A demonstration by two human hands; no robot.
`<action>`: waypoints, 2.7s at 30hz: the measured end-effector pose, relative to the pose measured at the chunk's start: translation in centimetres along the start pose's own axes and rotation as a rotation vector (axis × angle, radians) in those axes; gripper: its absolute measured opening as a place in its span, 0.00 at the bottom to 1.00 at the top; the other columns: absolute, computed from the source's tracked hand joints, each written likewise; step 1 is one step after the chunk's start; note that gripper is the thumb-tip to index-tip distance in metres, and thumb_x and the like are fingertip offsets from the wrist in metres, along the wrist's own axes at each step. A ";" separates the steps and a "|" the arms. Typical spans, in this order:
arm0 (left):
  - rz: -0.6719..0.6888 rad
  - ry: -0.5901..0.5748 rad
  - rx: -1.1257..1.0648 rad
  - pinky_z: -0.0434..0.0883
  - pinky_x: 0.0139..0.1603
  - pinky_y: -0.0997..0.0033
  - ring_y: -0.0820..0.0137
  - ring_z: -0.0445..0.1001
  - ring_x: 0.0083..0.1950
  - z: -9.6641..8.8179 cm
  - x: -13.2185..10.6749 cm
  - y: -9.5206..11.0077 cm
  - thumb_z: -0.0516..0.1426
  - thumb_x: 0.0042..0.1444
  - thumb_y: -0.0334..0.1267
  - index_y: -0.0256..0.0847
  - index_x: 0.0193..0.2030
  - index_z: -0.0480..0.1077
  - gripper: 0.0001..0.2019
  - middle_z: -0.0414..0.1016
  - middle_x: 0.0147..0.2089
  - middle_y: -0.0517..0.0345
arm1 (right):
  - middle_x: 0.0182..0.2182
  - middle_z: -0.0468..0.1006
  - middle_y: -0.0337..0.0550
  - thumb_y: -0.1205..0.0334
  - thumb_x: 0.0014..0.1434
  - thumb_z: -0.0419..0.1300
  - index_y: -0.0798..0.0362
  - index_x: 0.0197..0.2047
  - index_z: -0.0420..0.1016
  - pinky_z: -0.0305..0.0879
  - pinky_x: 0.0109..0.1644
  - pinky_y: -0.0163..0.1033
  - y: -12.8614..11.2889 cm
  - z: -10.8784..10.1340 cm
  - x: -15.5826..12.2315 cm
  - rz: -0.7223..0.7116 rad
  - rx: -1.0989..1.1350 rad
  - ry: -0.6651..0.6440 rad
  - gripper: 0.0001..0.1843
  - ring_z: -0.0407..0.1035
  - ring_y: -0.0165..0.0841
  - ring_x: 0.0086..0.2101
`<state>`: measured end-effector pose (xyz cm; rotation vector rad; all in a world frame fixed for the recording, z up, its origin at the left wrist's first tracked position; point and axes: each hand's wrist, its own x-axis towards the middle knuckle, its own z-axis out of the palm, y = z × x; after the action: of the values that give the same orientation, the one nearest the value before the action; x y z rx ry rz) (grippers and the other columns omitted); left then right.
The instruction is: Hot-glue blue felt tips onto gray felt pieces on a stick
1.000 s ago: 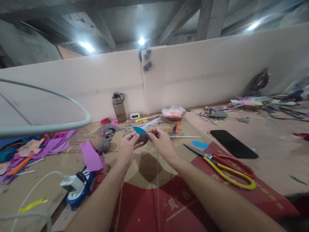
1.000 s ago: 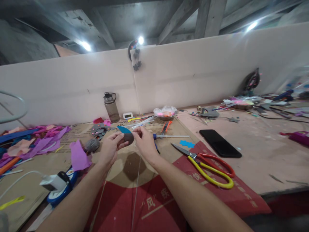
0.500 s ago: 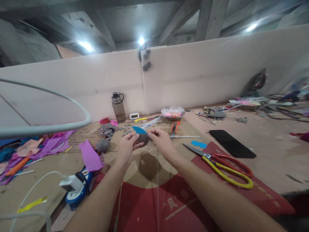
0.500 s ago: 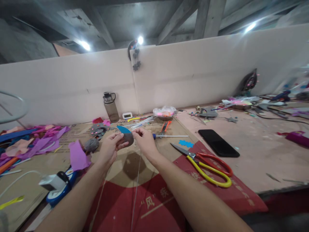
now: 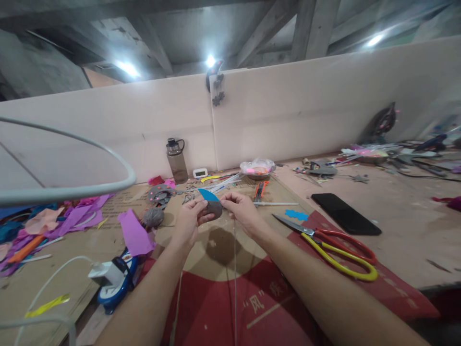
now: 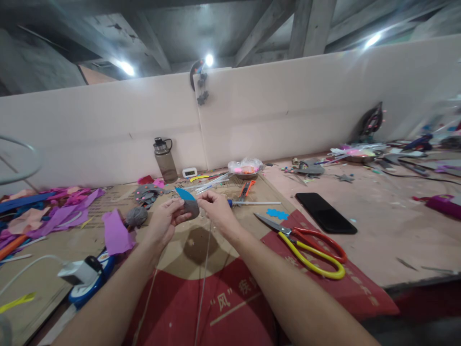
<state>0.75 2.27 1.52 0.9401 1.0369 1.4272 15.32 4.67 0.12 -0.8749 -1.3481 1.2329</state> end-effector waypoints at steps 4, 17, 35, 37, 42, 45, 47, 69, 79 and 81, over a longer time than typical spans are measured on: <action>-0.025 -0.055 -0.009 0.74 0.30 0.74 0.73 0.74 0.29 -0.4 0.2 0.0 0.61 0.44 0.35 0.34 0.30 0.71 0.08 0.75 0.30 0.54 | 0.22 0.63 0.33 0.55 0.47 0.59 0.52 0.28 0.69 0.50 0.23 0.30 0.1 -0.5 0.1 -0.017 0.010 -0.072 0.09 0.53 0.24 0.22; -0.249 -0.098 -0.135 0.73 0.26 0.77 0.74 0.74 0.28 -1.0 0.7 0.1 0.58 0.47 0.31 0.34 0.33 0.71 0.05 0.76 0.30 0.52 | 0.27 0.72 0.39 0.61 0.53 0.56 0.51 0.31 0.74 0.59 0.36 0.36 -0.9 0.2 -1.7 -0.311 -0.163 -0.053 0.07 0.64 0.30 0.29; 0.045 -0.185 -0.016 0.69 0.28 0.78 0.77 0.70 0.25 0.4 -0.2 -0.2 0.62 0.44 0.39 0.36 0.33 0.71 0.11 0.74 0.28 0.59 | 0.35 0.69 0.45 0.64 0.59 0.51 0.49 0.46 0.69 0.60 0.43 0.41 -0.1 1.2 -2.8 -0.685 -0.480 -0.094 0.12 0.63 0.35 0.37; 0.064 -0.194 -0.007 0.69 0.30 0.77 0.75 0.72 0.28 0.8 -0.6 -0.3 0.61 0.46 0.38 0.36 0.35 0.72 0.10 0.75 0.31 0.57 | 0.35 0.68 0.45 0.65 0.59 0.51 0.49 0.46 0.68 0.61 0.43 0.40 0.3 1.3 -2.6 -0.699 -0.507 -0.064 0.12 0.63 0.34 0.37; 0.102 -0.280 -0.082 0.68 0.42 0.71 0.68 0.73 0.43 1.5 -1.5 -0.5 0.56 0.50 0.37 0.38 0.41 0.72 0.12 0.75 0.45 0.51 | 0.34 0.70 0.45 0.66 0.58 0.52 0.52 0.43 0.68 0.63 0.42 0.40 0.7 1.0 -1.9 -0.708 -0.520 0.062 0.10 0.64 0.33 0.37; 0.099 -0.373 -0.074 0.67 0.46 0.66 0.65 0.70 0.49 1.8 -1.8 -0.6 0.56 0.51 0.36 0.42 0.47 0.71 0.15 0.72 0.51 0.52 | 0.35 0.71 0.45 0.66 0.57 0.53 0.53 0.40 0.69 0.63 0.41 0.40 0.4 0.7 -1.8 -0.631 -0.513 0.113 0.08 0.65 0.33 0.36; 0.126 -0.379 -0.038 0.68 0.44 0.67 0.65 0.71 0.48 1.7 -1.8 -0.7 0.57 0.50 0.37 0.41 0.47 0.70 0.16 0.72 0.50 0.51 | 0.35 0.71 0.45 0.65 0.57 0.53 0.53 0.40 0.69 0.63 0.42 0.40 0.0 0.6 -1.8 -0.594 -0.504 0.112 0.07 0.66 0.33 0.37; 0.185 -0.078 0.078 0.75 0.33 0.67 0.70 0.75 0.32 1.2 -1.3 -0.7 0.59 0.47 0.43 0.36 0.38 0.69 0.14 0.75 0.34 0.53 | 0.32 0.72 0.42 0.64 0.57 0.52 0.52 0.41 0.70 0.63 0.38 0.37 -0.3 1.0 -2.0 -0.503 -0.454 0.047 0.10 0.65 0.30 0.32; 0.219 0.007 0.077 0.74 0.34 0.64 0.69 0.75 0.30 0.6 -0.5 -1.2 0.60 0.46 0.43 0.38 0.38 0.67 0.14 0.75 0.30 0.57 | 0.35 0.72 0.43 0.65 0.57 0.52 0.52 0.45 0.69 0.62 0.42 0.38 0.1 1.2 -2.2 -0.541 -0.516 -0.027 0.12 0.65 0.32 0.36; 0.249 0.044 0.086 0.74 0.35 0.65 0.70 0.75 0.30 0.4 -0.2 -1.1 0.60 0.46 0.43 0.38 0.38 0.67 0.14 0.75 0.30 0.57 | 0.37 0.72 0.44 0.64 0.58 0.52 0.52 0.46 0.68 0.62 0.42 0.38 0.2 1.2 -2.3 -0.533 -0.521 -0.059 0.13 0.65 0.32 0.37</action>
<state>1.45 2.19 0.55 1.1358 1.0480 1.6241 14.50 2.26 -0.41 -0.7531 -1.8417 0.5033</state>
